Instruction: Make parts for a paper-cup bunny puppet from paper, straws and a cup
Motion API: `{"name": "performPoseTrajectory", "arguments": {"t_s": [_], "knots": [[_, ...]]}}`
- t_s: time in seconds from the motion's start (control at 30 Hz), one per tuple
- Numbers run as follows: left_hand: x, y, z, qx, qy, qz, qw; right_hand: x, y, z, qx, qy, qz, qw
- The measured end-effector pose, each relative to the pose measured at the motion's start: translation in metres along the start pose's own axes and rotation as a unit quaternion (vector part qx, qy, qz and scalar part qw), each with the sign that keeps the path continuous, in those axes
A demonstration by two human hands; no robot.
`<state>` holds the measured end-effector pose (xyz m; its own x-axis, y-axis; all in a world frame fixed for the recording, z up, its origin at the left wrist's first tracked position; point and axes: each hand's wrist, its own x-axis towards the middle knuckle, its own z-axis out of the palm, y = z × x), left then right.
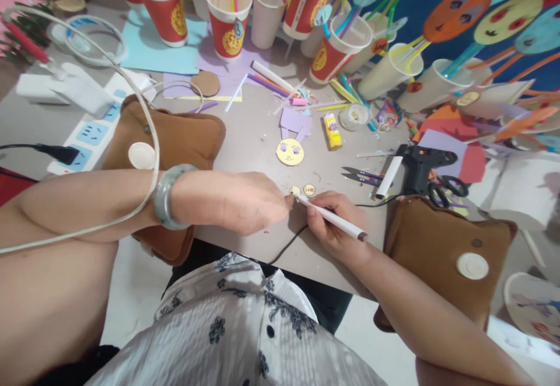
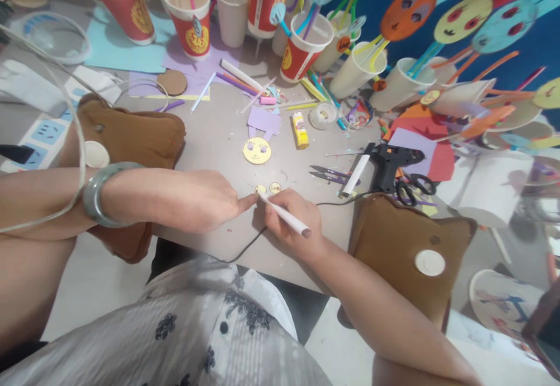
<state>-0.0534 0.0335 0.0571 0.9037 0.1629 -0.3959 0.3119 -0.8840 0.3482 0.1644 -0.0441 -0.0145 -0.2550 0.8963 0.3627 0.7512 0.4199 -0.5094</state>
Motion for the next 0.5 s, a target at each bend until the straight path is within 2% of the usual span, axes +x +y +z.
{"name": "performPoseTrajectory", "arguments": {"t_s": [0.13,0.37,0.5], "knots": [[0.0001,0.0016,-0.0025,-0.002,-0.024,-0.004,1.0,-0.0006,0.0017,0.0007,0.005,0.012,-0.017,1.0],[-0.0008,-0.0008,0.0021,-0.019,0.008,0.002,1.0,-0.0019,0.0026,0.0009,-0.004,0.009,-0.002,1.0],[-0.0008,-0.0013,0.002,-0.011,0.009,0.005,1.0,-0.0027,0.0017,-0.0001,-0.007,0.029,-0.004,1.0]]}}
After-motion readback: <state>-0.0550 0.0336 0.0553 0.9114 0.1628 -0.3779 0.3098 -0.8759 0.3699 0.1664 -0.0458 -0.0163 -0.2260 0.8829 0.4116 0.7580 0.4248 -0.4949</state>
